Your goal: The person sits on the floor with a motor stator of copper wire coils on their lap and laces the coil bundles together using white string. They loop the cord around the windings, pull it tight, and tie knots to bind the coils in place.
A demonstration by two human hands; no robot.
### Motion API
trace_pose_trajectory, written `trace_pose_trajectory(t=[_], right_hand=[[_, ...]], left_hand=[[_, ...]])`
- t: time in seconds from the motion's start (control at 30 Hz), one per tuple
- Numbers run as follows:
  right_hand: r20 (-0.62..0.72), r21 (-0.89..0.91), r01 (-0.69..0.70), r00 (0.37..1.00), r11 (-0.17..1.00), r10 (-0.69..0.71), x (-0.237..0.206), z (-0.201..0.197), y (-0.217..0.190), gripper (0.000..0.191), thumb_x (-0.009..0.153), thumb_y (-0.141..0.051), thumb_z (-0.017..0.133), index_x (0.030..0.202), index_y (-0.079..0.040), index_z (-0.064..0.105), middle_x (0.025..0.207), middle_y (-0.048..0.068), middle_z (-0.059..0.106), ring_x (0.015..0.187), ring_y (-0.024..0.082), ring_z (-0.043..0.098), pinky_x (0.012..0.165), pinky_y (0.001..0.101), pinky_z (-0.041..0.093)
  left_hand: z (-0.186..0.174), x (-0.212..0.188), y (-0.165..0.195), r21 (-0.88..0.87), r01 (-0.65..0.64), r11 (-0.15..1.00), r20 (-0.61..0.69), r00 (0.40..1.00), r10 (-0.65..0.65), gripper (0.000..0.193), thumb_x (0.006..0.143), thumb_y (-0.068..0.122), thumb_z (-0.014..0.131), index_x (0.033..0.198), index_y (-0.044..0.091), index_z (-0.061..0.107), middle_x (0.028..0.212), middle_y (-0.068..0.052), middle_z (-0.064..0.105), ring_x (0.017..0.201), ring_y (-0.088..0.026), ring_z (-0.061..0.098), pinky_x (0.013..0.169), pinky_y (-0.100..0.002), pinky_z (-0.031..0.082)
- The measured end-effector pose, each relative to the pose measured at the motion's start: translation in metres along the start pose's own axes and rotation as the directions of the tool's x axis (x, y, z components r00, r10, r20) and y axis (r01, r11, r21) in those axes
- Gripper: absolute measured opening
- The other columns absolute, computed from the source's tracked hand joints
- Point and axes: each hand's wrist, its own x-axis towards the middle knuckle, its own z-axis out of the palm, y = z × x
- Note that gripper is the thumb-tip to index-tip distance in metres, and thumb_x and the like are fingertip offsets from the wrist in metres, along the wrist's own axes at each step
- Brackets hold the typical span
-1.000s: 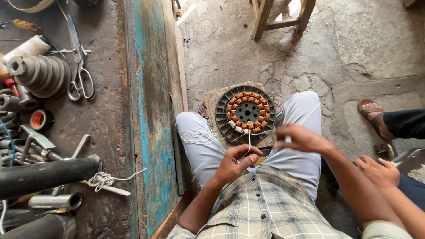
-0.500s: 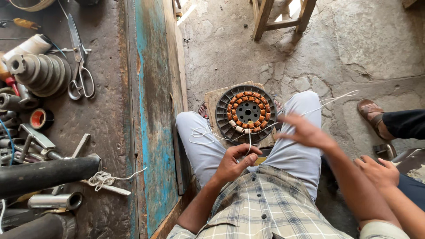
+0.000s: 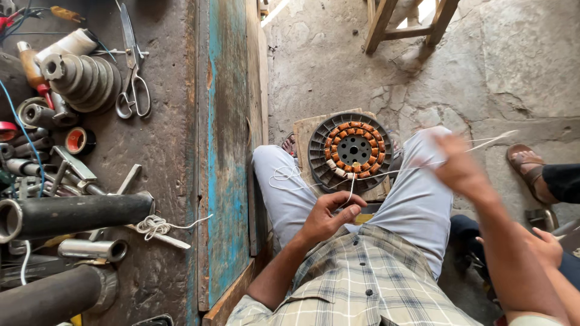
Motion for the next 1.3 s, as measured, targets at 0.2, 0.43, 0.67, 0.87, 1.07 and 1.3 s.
trace_pose_trajectory(t=[0.2, 0.43, 0.67, 0.87, 1.07, 1.3], right_hand=[[0.068, 0.844, 0.124, 0.940, 0.522, -0.334, -0.025, -0.001, 0.010, 0.037, 0.080, 0.007, 0.061, 0.108, -0.011, 0.078, 0.089, 0.004, 0.083, 0.070, 0.010, 0.081, 0.057, 0.0263, 0.060], [-0.468, -0.077, -0.223, 0.868, 0.972, 0.163, 0.019, -0.045, 0.055, 0.037, 0.099, -0.028, 0.072, 0.119, 0.003, 0.070, 0.116, 0.021, 0.074, 0.099, 0.033, 0.070, 0.085, 0.0451, 0.057], [0.343, 0.585, 0.081, 0.877, 0.807, -0.337, -0.004, -0.005, -0.022, 0.035, 0.090, -0.030, 0.072, 0.121, -0.014, 0.073, 0.097, 0.007, 0.084, 0.120, 0.026, 0.059, 0.108, 0.0431, 0.050], [-0.334, 0.484, 0.209, 0.942, 0.850, -0.042, -0.008, -0.029, 0.085, 0.018, 0.111, -0.013, 0.057, 0.118, 0.001, 0.067, 0.120, 0.017, 0.071, 0.099, 0.024, 0.071, 0.085, 0.0345, 0.057], [-0.177, 0.266, 0.058, 0.984, 0.962, -0.011, 0.008, -0.006, 0.005, 0.065, 0.091, -0.043, 0.073, 0.140, -0.002, 0.061, 0.144, 0.024, 0.057, 0.135, 0.041, 0.055, 0.117, 0.0489, 0.041], [-0.016, 0.871, 0.194, 0.929, 0.452, -0.369, -0.009, -0.042, 0.033, 0.035, 0.078, 0.007, 0.060, 0.108, -0.003, 0.074, 0.091, 0.007, 0.078, 0.085, 0.020, 0.076, 0.115, 0.0497, 0.045]], left_hand=[[0.000, -0.007, 0.007, 0.088, -0.055, 0.995, 0.010, 0.998, 0.054, 0.031, 0.106, 0.025, 0.067, 0.121, -0.002, 0.069, 0.098, -0.006, 0.070, 0.088, -0.010, 0.066, 0.080, -0.024, 0.057], [-0.003, 0.001, 0.005, 0.075, -0.036, 0.997, -0.008, 0.999, 0.037, 0.028, 0.103, 0.024, 0.066, 0.118, 0.000, 0.069, 0.096, -0.005, 0.071, 0.084, -0.009, 0.068, 0.076, -0.025, 0.060], [0.002, -0.005, 0.002, 0.119, -0.065, 0.991, 0.021, 0.998, 0.063, 0.028, 0.105, 0.024, 0.067, 0.119, 0.000, 0.070, 0.098, -0.006, 0.071, 0.085, -0.009, 0.067, 0.077, -0.025, 0.058], [-0.001, -0.003, 0.002, 0.042, -0.003, 0.999, -0.009, 1.000, 0.004, 0.027, 0.104, 0.025, 0.067, 0.119, 0.002, 0.070, 0.094, -0.004, 0.069, 0.084, -0.009, 0.066, 0.077, -0.026, 0.059], [0.006, 0.001, 0.003, 0.077, 0.001, 0.997, 0.008, 1.000, -0.002, 0.027, 0.103, 0.024, 0.066, 0.116, 0.002, 0.070, 0.099, -0.003, 0.070, 0.085, -0.007, 0.064, 0.074, -0.024, 0.056], [0.001, -0.010, 0.010, 0.073, -0.017, 0.997, 0.040, 0.999, 0.014, 0.028, 0.104, 0.025, 0.067, 0.117, 0.001, 0.070, 0.092, -0.001, 0.067, 0.080, -0.007, 0.063, 0.072, -0.024, 0.054]])
